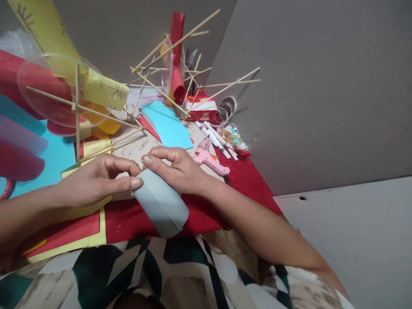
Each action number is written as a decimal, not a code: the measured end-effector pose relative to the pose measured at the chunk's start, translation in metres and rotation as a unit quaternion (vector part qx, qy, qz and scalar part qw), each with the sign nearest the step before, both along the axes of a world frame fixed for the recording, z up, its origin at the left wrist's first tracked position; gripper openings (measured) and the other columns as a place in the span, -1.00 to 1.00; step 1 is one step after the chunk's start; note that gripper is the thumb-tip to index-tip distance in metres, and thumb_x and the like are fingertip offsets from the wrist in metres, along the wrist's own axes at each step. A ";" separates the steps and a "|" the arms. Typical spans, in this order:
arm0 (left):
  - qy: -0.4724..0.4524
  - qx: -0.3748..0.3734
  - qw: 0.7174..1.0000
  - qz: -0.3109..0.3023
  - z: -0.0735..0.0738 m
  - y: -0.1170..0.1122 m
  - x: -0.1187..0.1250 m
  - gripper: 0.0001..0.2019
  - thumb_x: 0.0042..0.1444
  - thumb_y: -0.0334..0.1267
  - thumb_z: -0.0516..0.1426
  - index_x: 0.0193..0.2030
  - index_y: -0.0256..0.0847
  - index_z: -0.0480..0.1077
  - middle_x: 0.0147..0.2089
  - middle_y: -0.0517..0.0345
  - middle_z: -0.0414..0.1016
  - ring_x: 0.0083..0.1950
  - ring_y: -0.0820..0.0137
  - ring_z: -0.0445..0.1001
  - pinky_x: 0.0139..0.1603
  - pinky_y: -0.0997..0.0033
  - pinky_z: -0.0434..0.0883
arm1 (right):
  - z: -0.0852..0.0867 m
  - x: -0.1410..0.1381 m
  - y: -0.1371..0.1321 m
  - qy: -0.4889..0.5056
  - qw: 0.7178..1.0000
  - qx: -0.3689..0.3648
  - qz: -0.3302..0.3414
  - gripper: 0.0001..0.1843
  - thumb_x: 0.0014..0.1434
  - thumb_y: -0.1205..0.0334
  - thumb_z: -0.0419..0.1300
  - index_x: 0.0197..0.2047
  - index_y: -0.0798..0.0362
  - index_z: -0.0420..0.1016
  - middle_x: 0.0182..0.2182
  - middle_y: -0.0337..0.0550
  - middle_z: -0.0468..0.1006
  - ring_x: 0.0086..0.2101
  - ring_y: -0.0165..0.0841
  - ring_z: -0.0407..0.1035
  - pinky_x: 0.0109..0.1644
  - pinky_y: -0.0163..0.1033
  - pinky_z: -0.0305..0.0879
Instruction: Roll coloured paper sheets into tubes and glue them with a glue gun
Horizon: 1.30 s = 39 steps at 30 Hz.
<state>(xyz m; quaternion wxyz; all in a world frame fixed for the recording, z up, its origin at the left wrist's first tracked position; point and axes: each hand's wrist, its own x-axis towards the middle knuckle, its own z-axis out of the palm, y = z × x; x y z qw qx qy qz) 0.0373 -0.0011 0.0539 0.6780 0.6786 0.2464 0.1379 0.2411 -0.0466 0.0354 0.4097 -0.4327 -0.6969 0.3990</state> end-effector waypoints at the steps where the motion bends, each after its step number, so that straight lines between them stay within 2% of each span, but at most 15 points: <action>1: 0.003 -0.011 1.000 0.002 -0.001 0.000 0.000 -0.80 0.08 -0.15 0.33 -0.43 -0.22 0.52 -0.53 0.24 0.34 -0.55 0.54 0.18 -0.56 0.54 0.15 | -0.001 0.000 -0.001 0.008 1.000 -0.003 -0.004 -0.48 0.28 -0.21 0.14 -0.41 0.09 0.50 -0.40 -0.12 0.53 -0.34 -0.35 0.42 -0.19 -0.22 0.32; 4: 0.011 -0.028 0.999 0.012 -0.003 -0.001 0.001 -0.78 0.04 -0.12 0.35 -0.43 -0.22 0.52 -0.55 0.25 0.31 -0.58 0.55 0.13 -0.58 0.52 0.09 | -0.004 0.001 -0.004 0.018 1.000 -0.012 -0.006 -0.47 0.25 -0.24 0.17 -0.47 0.06 0.43 -0.46 -0.18 0.47 -0.38 -0.37 0.37 -0.24 -0.23 0.29; 7: 0.020 -0.030 0.999 0.008 -0.005 -0.002 0.001 -0.77 0.04 -0.11 0.35 -0.44 -0.21 0.52 -0.58 0.26 0.26 -0.59 0.55 0.09 -0.59 0.51 0.05 | -0.009 0.002 -0.006 0.026 1.000 0.001 -0.001 -0.52 0.29 -0.17 0.15 -0.47 0.03 0.39 -0.48 -0.21 0.42 -0.38 -0.36 0.35 -0.24 -0.22 0.29; 12: 0.027 -0.012 1.000 -0.003 -0.003 0.000 0.002 -0.79 0.08 -0.10 0.31 -0.43 -0.19 0.53 -0.56 0.22 0.32 -0.58 0.51 0.19 -0.56 0.49 0.16 | -0.016 0.003 -0.009 0.043 0.999 0.015 -0.003 -0.55 0.33 -0.12 0.10 -0.48 0.00 0.33 -0.48 -0.22 0.38 -0.38 -0.36 0.33 -0.23 -0.19 0.30; 16: 0.022 0.015 1.000 -0.014 0.001 0.003 0.006 -0.77 0.08 -0.11 0.29 -0.48 -0.21 0.53 -0.55 0.17 0.38 -0.54 0.47 0.27 -0.54 0.50 0.25 | -0.015 0.001 -0.008 0.033 0.999 0.020 -0.003 -0.50 0.28 -0.21 0.13 -0.50 0.00 0.33 -0.50 -0.22 0.38 -0.40 -0.36 0.33 -0.27 -0.20 0.29; 20: 0.026 0.007 0.999 -0.034 -0.003 0.002 0.008 -0.72 0.08 -0.10 0.31 -0.54 -0.22 0.52 -0.59 0.21 0.33 -0.57 0.52 0.21 -0.58 0.53 0.17 | -0.008 -0.005 -0.007 0.004 0.999 0.045 -0.002 -0.48 0.27 -0.24 0.13 -0.50 0.01 0.38 -0.48 -0.21 0.43 -0.43 -0.39 0.32 -0.28 -0.21 0.29; 22: 0.013 -0.002 1.000 -0.004 -0.007 0.002 0.008 -0.70 0.08 -0.08 0.32 -0.54 -0.23 0.53 -0.59 0.20 0.36 -0.57 0.52 0.24 -0.56 0.52 0.20 | -0.003 -0.005 -0.006 -0.005 0.997 0.061 -0.048 -0.48 0.27 -0.26 0.12 -0.48 0.00 0.41 -0.44 -0.20 0.47 -0.39 -0.38 0.35 -0.23 -0.21 0.32; 24: -0.023 0.001 0.998 0.060 -0.011 0.005 0.008 -0.71 0.06 -0.06 0.35 -0.51 -0.23 0.55 -0.55 0.17 0.44 -0.51 0.48 0.33 -0.49 0.50 0.30 | 0.002 -0.001 -0.007 0.025 0.987 0.081 -0.134 -0.53 0.27 -0.24 0.13 -0.41 -0.02 0.46 -0.38 -0.20 0.52 -0.32 -0.36 0.40 -0.16 -0.20 0.36; 27: -0.102 0.021 0.980 0.172 -0.017 0.010 0.008 -0.74 0.01 -0.05 0.39 -0.44 -0.22 0.58 -0.44 0.16 0.54 -0.40 0.44 0.45 -0.33 0.48 0.42 | 0.006 0.012 -0.013 0.137 0.947 0.118 -0.264 -0.69 0.28 -0.09 0.21 -0.36 -0.05 0.51 -0.38 -0.23 0.53 -0.36 -0.38 0.42 -0.20 -0.22 0.37; 29: -0.138 0.033 0.964 0.225 -0.020 0.013 0.009 -0.75 0.00 -0.05 0.40 -0.38 -0.20 0.60 -0.37 0.16 0.59 -0.33 0.44 0.49 -0.21 0.46 0.46 | 0.003 0.020 -0.020 0.204 0.917 0.129 -0.318 -0.74 0.28 0.02 0.25 -0.40 -0.05 0.50 -0.46 -0.27 0.49 -0.44 -0.42 0.37 -0.29 -0.25 0.34; 31: -0.158 0.044 0.952 0.259 -0.023 0.015 0.009 -0.74 0.00 -0.04 0.40 -0.35 -0.19 0.61 -0.34 0.16 0.61 -0.30 0.44 0.51 -0.15 0.44 0.47 | -0.005 0.023 -0.028 0.230 0.898 0.126 -0.354 -0.72 0.25 0.05 0.29 -0.45 -0.03 0.48 -0.53 -0.29 0.45 -0.49 -0.44 0.32 -0.34 -0.26 0.29; 35: -0.183 0.056 0.940 0.282 -0.028 0.013 0.009 -0.73 0.01 -0.02 0.40 -0.35 -0.18 0.58 -0.33 0.18 0.62 -0.29 0.44 0.53 -0.14 0.42 0.49 | -0.021 0.012 -0.043 0.194 0.908 0.086 -0.363 -0.62 0.23 -0.12 0.26 -0.46 -0.04 0.50 -0.52 -0.25 0.47 -0.47 -0.39 0.34 -0.30 -0.22 0.32; 37: -0.191 0.063 0.937 0.284 -0.030 0.011 0.009 -0.74 0.02 -0.03 0.39 -0.34 -0.18 0.58 -0.33 0.19 0.62 -0.30 0.45 0.52 -0.16 0.44 0.49 | -0.024 0.002 -0.048 0.170 0.919 0.068 -0.348 -0.59 0.25 -0.19 0.20 -0.40 -0.05 0.55 -0.46 -0.22 0.51 -0.40 -0.35 0.38 -0.22 -0.18 0.36; 39: -0.191 0.080 0.936 0.283 -0.031 0.007 0.009 -0.77 0.05 -0.05 0.38 -0.33 -0.17 0.58 -0.34 0.21 0.61 -0.31 0.46 0.52 -0.17 0.46 0.49 | -0.022 -0.006 -0.049 0.148 0.931 0.076 -0.325 -0.56 0.24 -0.21 0.20 -0.43 -0.04 0.55 -0.43 -0.21 0.50 -0.34 -0.33 0.39 -0.15 -0.16 0.35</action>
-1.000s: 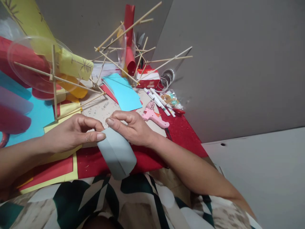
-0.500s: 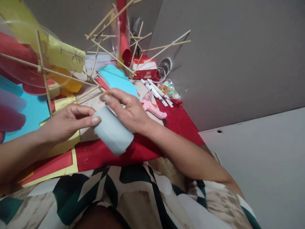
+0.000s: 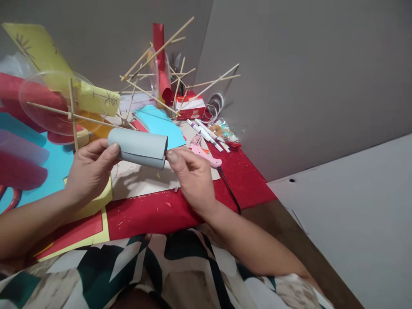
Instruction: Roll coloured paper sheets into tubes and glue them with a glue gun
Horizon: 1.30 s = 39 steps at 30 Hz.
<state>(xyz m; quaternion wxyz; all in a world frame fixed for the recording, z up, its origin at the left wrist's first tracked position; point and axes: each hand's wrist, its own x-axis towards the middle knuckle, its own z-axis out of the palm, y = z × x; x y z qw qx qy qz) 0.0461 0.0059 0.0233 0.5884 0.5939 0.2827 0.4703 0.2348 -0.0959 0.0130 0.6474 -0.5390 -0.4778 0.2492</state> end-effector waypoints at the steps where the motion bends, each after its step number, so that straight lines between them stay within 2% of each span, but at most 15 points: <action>1: 0.006 0.009 1.000 0.003 0.000 -0.002 0.000 -0.78 0.07 -0.06 0.37 -0.32 -0.16 0.59 -0.34 0.22 0.61 -0.31 0.46 0.52 -0.17 0.46 0.49 | 0.002 -0.004 0.000 -0.011 1.000 0.003 0.010 -0.56 0.22 -0.20 0.22 -0.48 -0.03 0.54 -0.44 -0.21 0.49 -0.33 -0.32 0.38 -0.14 -0.16 0.34; 4: 0.024 0.028 0.999 0.015 0.000 -0.008 0.000 -0.81 0.09 -0.07 0.36 -0.31 -0.13 0.60 -0.31 0.21 0.62 -0.31 0.45 0.52 -0.18 0.45 0.48 | 0.008 -0.014 0.002 -0.005 0.999 -0.011 0.035 -0.65 0.15 -0.09 0.33 -0.50 -0.01 0.57 -0.41 -0.21 0.54 -0.30 -0.30 0.40 -0.13 -0.16 0.34; 7: 0.026 0.021 0.999 0.009 0.001 -0.011 -0.001 -0.80 0.09 -0.06 0.36 -0.32 -0.14 0.60 -0.31 0.19 0.63 -0.30 0.44 0.53 -0.16 0.44 0.49 | 0.008 -0.022 0.005 0.039 0.998 -0.025 0.039 -0.81 0.11 0.04 0.38 -0.32 -0.01 0.68 -0.28 -0.20 0.65 -0.22 -0.27 0.48 -0.05 -0.14 0.38; 9: 0.022 -0.006 1.000 -0.018 0.002 -0.012 -0.002 -0.80 0.08 -0.07 0.37 -0.30 -0.16 0.61 -0.30 0.17 0.64 -0.28 0.42 0.55 -0.15 0.43 0.50 | 0.008 -0.025 0.005 0.053 0.998 -0.025 0.036 -0.82 0.11 0.09 0.38 -0.27 -0.01 0.69 -0.27 -0.20 0.67 -0.22 -0.27 0.50 -0.05 -0.14 0.40; 12: 0.031 -0.071 0.994 -0.080 0.003 -0.013 -0.004 -0.73 -0.01 -0.15 0.42 -0.18 -0.18 0.62 -0.23 0.13 0.66 -0.23 0.36 0.58 -0.15 0.40 0.52 | 0.008 -0.027 0.005 0.045 0.997 -0.031 0.051 -0.86 0.11 0.14 0.37 -0.31 0.02 0.68 -0.32 -0.21 0.66 -0.25 -0.29 0.51 -0.07 -0.15 0.42; 17: 0.042 -0.151 0.981 -0.115 0.004 -0.015 -0.002 -0.81 -0.02 -0.26 0.43 -0.24 -0.22 0.63 -0.26 0.15 0.68 -0.26 0.41 0.59 -0.15 0.48 0.50 | 0.011 -0.022 0.008 -0.039 0.995 -0.006 0.089 -0.88 0.16 0.24 0.29 -0.26 0.06 0.65 -0.20 -0.14 0.66 -0.14 -0.27 0.51 0.00 -0.15 0.40; 21: -0.008 -0.158 0.982 -0.103 0.006 -0.014 0.003 -0.80 0.04 -0.26 0.39 -0.16 -0.18 0.64 -0.18 0.13 0.69 -0.17 0.39 0.61 -0.07 0.45 0.51 | 0.011 -0.012 0.009 -0.070 0.987 -0.042 0.140 -0.76 0.12 0.17 0.35 -0.15 0.09 0.62 -0.17 -0.08 0.63 -0.12 -0.24 0.49 0.04 -0.10 0.38; 23: -0.029 -0.160 0.982 -0.091 0.008 -0.014 0.005 -0.79 0.04 -0.24 0.39 -0.16 -0.18 0.63 -0.18 0.13 0.68 -0.16 0.39 0.60 -0.06 0.45 0.51 | 0.010 -0.009 0.007 -0.068 0.992 -0.025 0.104 -0.69 0.06 0.15 0.41 -0.12 0.06 0.60 -0.14 -0.08 0.62 -0.07 -0.22 0.48 0.10 -0.08 0.36; 25: -0.045 -0.167 0.981 -0.086 0.010 -0.015 0.007 -0.79 0.02 -0.24 0.41 -0.18 -0.18 0.63 -0.21 0.16 0.67 -0.21 0.43 0.59 -0.11 0.51 0.51 | 0.009 -0.007 0.005 -0.071 0.995 0.009 0.066 -0.76 0.11 0.17 0.38 -0.15 0.04 0.59 -0.14 -0.09 0.62 -0.06 -0.24 0.47 0.12 -0.08 0.34; 27: -0.047 -0.178 0.979 -0.090 0.013 -0.017 0.008 -0.78 -0.01 -0.24 0.42 -0.20 -0.19 0.62 -0.22 0.18 0.66 -0.23 0.46 0.58 -0.18 0.56 0.52 | 0.009 -0.006 0.004 -0.078 0.994 0.024 0.068 -0.89 0.22 0.19 0.28 -0.22 0.04 0.57 -0.23 -0.14 0.61 -0.16 -0.30 0.47 0.04 -0.13 0.35; 29: -0.027 -0.198 0.973 -0.112 0.017 -0.018 0.008 -0.76 -0.02 -0.19 0.42 -0.22 -0.21 0.60 -0.23 0.16 0.64 -0.22 0.44 0.58 -0.20 0.53 0.55 | 0.012 -0.004 0.005 -0.080 0.992 0.021 0.093 -0.85 0.30 0.18 0.20 -0.28 0.04 0.52 -0.32 -0.19 0.56 -0.25 -0.35 0.43 -0.07 -0.20 0.35; 33: 0.056 -0.260 0.951 -0.159 0.028 -0.009 0.002 -0.69 -0.05 -0.02 0.41 -0.32 -0.22 0.58 -0.48 0.24 0.50 -0.42 0.42 0.51 -0.35 0.32 0.64 | 0.014 0.014 0.011 -0.060 0.993 0.013 0.101 -0.72 0.33 0.04 0.17 -0.35 0.02 0.43 -0.43 -0.27 0.38 -0.35 -0.40 0.29 -0.21 -0.28 0.29; 35: 0.112 -0.247 0.949 -0.159 0.033 0.000 -0.003 -0.67 -0.04 0.01 0.38 -0.38 -0.25 0.57 -0.49 0.18 0.53 -0.45 0.40 0.52 -0.45 0.35 0.61 | 0.012 0.027 0.012 -0.028 0.995 0.010 0.095 -0.71 0.33 -0.02 0.17 -0.33 0.00 0.42 -0.43 -0.28 0.33 -0.38 -0.41 0.24 -0.22 -0.28 0.28; 36: 0.136 -0.216 0.956 -0.146 0.035 0.004 -0.005 -0.66 -0.02 0.01 0.37 -0.42 -0.28 0.57 -0.46 0.12 0.56 -0.43 0.38 0.55 -0.48 0.42 0.58 | 0.011 0.033 0.012 -0.012 0.995 0.007 0.099 -0.72 0.33 -0.03 0.17 -0.30 -0.01 0.43 -0.42 -0.29 0.33 -0.38 -0.41 0.24 -0.22 -0.28 0.29; 39: 0.146 -0.051 0.986 -0.064 0.037 0.012 -0.009 -0.70 0.08 -0.05 0.33 -0.40 -0.30 0.58 -0.31 0.03 0.64 -0.44 0.46 0.56 -0.50 0.58 0.49 | 0.010 0.042 0.007 0.013 0.988 -0.022 0.152 -0.73 0.32 -0.02 0.18 -0.29 -0.01 0.44 -0.41 -0.28 0.36 -0.39 -0.42 0.26 -0.23 -0.28 0.30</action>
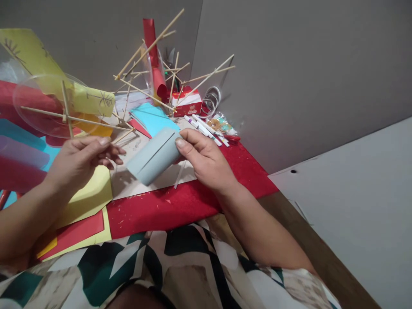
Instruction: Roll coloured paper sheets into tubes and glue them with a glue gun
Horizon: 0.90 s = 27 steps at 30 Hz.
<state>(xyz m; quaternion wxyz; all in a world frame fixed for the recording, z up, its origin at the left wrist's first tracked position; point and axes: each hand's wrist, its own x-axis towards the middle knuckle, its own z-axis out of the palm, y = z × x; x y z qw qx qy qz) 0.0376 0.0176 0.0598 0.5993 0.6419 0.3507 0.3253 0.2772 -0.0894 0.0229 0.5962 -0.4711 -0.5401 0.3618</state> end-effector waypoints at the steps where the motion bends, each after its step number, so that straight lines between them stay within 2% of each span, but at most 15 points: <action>1: -0.011 0.053 0.999 0.006 0.000 0.000 0.000 -0.74 0.10 -0.08 0.32 -0.33 -0.28 0.59 -0.25 0.05 0.65 -0.48 0.51 0.53 -0.50 0.59 0.47 | 0.001 0.000 -0.002 -0.003 1.000 -0.015 0.026 -0.72 0.32 -0.01 0.18 -0.31 0.00 0.43 -0.42 -0.28 0.36 -0.40 -0.42 0.27 -0.25 -0.29 0.29; 2: -0.017 0.088 0.996 -0.007 -0.001 0.000 0.000 -0.76 0.12 -0.10 0.32 -0.24 -0.25 0.60 -0.20 0.07 0.65 -0.52 0.55 0.50 -0.51 0.59 0.45 | 0.002 -0.002 -0.004 -0.012 0.998 -0.031 0.053 -0.72 0.32 0.01 0.18 -0.32 0.01 0.42 -0.43 -0.28 0.36 -0.40 -0.42 0.27 -0.27 -0.30 0.28; 4: 0.000 0.095 0.992 -0.088 -0.004 -0.003 0.001 -0.72 0.18 -0.09 0.28 -0.07 -0.21 0.59 -0.22 0.11 0.64 -0.57 0.57 0.46 -0.52 0.57 0.44 | 0.006 -0.008 -0.007 -0.037 0.992 -0.054 0.107 -0.73 0.34 0.06 0.17 -0.35 0.04 0.40 -0.45 -0.29 0.34 -0.42 -0.44 0.24 -0.30 -0.32 0.24; 7: 0.031 0.011 0.973 -0.228 -0.009 -0.007 0.002 -0.66 0.25 -0.04 0.22 0.03 -0.22 0.53 -0.49 0.24 0.51 -0.59 0.53 0.45 -0.55 0.58 0.40 | 0.009 -0.020 -0.007 -0.079 0.980 -0.069 0.171 -0.73 0.36 0.15 0.11 -0.39 0.06 0.37 -0.49 -0.32 0.26 -0.46 -0.47 0.16 -0.34 -0.33 0.17; 10: 0.036 -0.085 0.950 -0.299 -0.015 -0.008 0.003 -0.67 0.23 0.00 0.23 -0.11 -0.26 0.50 -0.62 0.30 0.37 -0.62 0.55 0.36 -0.56 0.61 0.33 | 0.007 -0.027 -0.005 -0.091 0.971 -0.077 0.209 -0.73 0.36 0.18 0.09 -0.39 0.06 0.36 -0.50 -0.35 0.22 -0.47 -0.48 0.10 -0.35 -0.33 0.11; 14: 0.050 -0.132 0.935 -0.325 -0.017 -0.008 0.004 -0.65 0.20 0.02 0.26 -0.33 -0.28 0.43 -0.66 0.30 0.32 -0.64 0.59 0.27 -0.56 0.62 0.29 | 0.004 -0.030 -0.004 -0.091 0.962 -0.103 0.237 -0.73 0.36 0.16 0.08 -0.39 0.06 0.33 -0.48 -0.34 0.22 -0.45 -0.47 0.10 -0.34 -0.31 0.07; 19: 0.079 -0.126 0.930 -0.335 -0.016 -0.009 0.004 -0.64 0.19 0.02 0.27 -0.37 -0.28 0.44 -0.65 0.25 0.38 -0.63 0.57 0.30 -0.56 0.62 0.28 | 0.004 -0.031 -0.005 -0.095 0.951 -0.130 0.264 -0.69 0.33 0.16 0.07 -0.45 0.04 0.26 -0.50 -0.34 0.18 -0.45 -0.46 0.08 -0.34 -0.30 0.06; 27: 0.105 -0.113 0.934 -0.322 -0.011 -0.016 0.003 -0.65 0.11 0.03 0.30 -0.42 -0.23 0.47 -0.66 0.22 0.37 -0.63 0.53 0.29 -0.57 0.58 0.27 | 0.005 -0.035 -0.010 -0.050 0.952 -0.137 0.269 -0.64 0.30 0.14 0.09 -0.52 0.04 0.23 -0.58 -0.35 0.14 -0.52 -0.48 0.03 -0.39 -0.29 0.02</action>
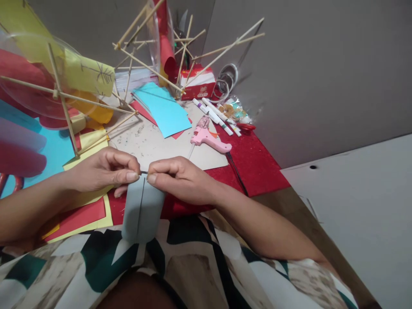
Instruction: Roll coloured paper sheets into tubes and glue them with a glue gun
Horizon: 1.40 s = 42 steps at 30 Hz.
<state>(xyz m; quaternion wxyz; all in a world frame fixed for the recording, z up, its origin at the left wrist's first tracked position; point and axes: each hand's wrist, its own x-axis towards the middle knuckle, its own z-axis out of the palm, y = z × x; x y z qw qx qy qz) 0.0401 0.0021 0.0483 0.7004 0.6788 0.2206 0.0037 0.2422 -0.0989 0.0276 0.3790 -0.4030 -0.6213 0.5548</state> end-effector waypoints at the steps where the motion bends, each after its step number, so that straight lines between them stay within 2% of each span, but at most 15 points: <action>1: 0.000 0.000 1.000 0.006 0.001 -0.002 0.000 -0.66 0.12 0.03 0.30 -0.44 -0.22 0.47 -0.67 0.22 0.36 -0.63 0.53 0.28 -0.57 0.57 0.27 | 0.000 0.000 0.000 0.004 1.000 -0.006 0.002 -0.64 0.29 0.16 0.10 -0.53 0.05 0.24 -0.59 -0.36 0.14 -0.52 -0.48 0.02 -0.40 -0.29 0.02; 6: 0.008 0.005 1.000 0.017 0.002 -0.008 -0.001 -0.67 0.15 0.00 0.28 -0.45 -0.22 0.47 -0.67 0.23 0.32 -0.63 0.55 0.23 -0.59 0.58 0.21 | 0.000 -0.003 -0.001 0.035 0.999 -0.039 0.012 -0.68 0.19 0.16 0.23 -0.54 0.07 0.30 -0.62 -0.39 0.12 -0.55 -0.50 -0.03 -0.43 -0.30 0.00; 11: 0.004 0.021 0.999 0.026 0.002 -0.010 -0.002 -0.67 0.14 -0.01 0.29 -0.45 -0.23 0.48 -0.67 0.23 0.32 -0.63 0.54 0.24 -0.59 0.58 0.20 | 0.001 -0.004 -0.001 0.020 0.999 -0.031 -0.006 -0.73 0.19 0.15 0.21 -0.48 0.09 0.38 -0.61 -0.37 0.18 -0.53 -0.50 0.02 -0.41 -0.31 0.03; 20: 0.019 0.059 0.998 -0.007 0.004 -0.010 0.000 -0.73 0.16 -0.10 0.27 -0.46 -0.24 0.52 -0.66 0.20 0.34 -0.62 0.53 0.28 -0.60 0.60 0.21 | 0.003 -0.001 0.001 -0.024 0.997 -0.049 0.052 -0.73 0.15 0.27 0.11 -0.56 0.06 0.21 -0.59 -0.37 0.09 -0.51 -0.52 0.00 -0.44 -0.34 -0.03; 26: 0.031 0.028 0.999 0.017 0.000 -0.009 0.000 -0.74 0.13 -0.07 0.29 -0.44 -0.21 0.53 -0.68 0.23 0.31 -0.65 0.52 0.27 -0.63 0.59 0.18 | -0.001 -0.002 0.004 -0.004 0.994 -0.077 0.072 -0.72 0.20 0.24 0.10 -0.53 0.05 0.20 -0.54 -0.35 0.08 -0.47 -0.50 0.02 -0.39 -0.33 0.01; 30: 0.037 0.000 0.999 0.013 -0.003 -0.008 0.000 -0.72 0.11 -0.01 0.30 -0.41 -0.20 0.53 -0.69 0.24 0.31 -0.67 0.54 0.24 -0.65 0.59 0.13 | -0.004 -0.001 0.006 -0.001 0.995 -0.067 0.078 -0.70 0.27 0.14 0.10 -0.48 0.07 0.29 -0.53 -0.34 0.14 -0.46 -0.48 0.04 -0.35 -0.31 0.06; 33: 0.036 -0.012 0.999 0.015 -0.004 -0.008 0.001 -0.71 0.08 -0.01 0.32 -0.41 -0.20 0.51 -0.70 0.25 0.30 -0.68 0.55 0.22 -0.66 0.60 0.12 | -0.002 0.000 0.006 0.000 0.996 -0.041 0.078 -0.76 0.29 0.16 0.07 -0.36 0.09 0.40 -0.50 -0.32 0.25 -0.45 -0.46 0.10 -0.33 -0.31 0.09; 36: 0.030 -0.022 0.999 0.036 -0.004 -0.010 0.002 -0.73 0.06 -0.06 0.34 -0.44 -0.21 0.49 -0.70 0.29 0.25 -0.67 0.57 0.19 -0.65 0.61 0.10 | 0.000 0.000 0.005 -0.003 0.998 -0.019 0.065 -0.70 0.32 0.12 0.05 -0.41 0.08 0.35 -0.51 -0.31 0.23 -0.45 -0.46 0.10 -0.36 -0.32 0.09; 38: 0.026 -0.029 0.998 0.047 -0.003 -0.012 0.003 -0.72 0.03 -0.09 0.36 -0.46 -0.23 0.47 -0.69 0.32 0.19 -0.67 0.60 0.13 -0.66 0.62 0.08 | 0.000 -0.003 0.004 -0.014 0.998 -0.008 0.060 -0.66 0.30 0.07 0.11 -0.46 0.06 0.28 -0.53 -0.33 0.17 -0.48 -0.48 0.07 -0.40 -0.34 0.06; 42: 0.037 -0.033 0.997 0.052 -0.003 -0.016 0.005 -0.71 0.00 -0.12 0.38 -0.49 -0.25 0.43 -0.68 0.34 0.15 -0.66 0.63 0.05 -0.67 0.62 0.01 | -0.003 -0.007 0.002 -0.041 0.998 0.016 0.046 -0.75 0.24 0.15 0.19 -0.43 0.07 0.34 -0.53 -0.34 0.23 -0.48 -0.50 0.09 -0.39 -0.37 0.09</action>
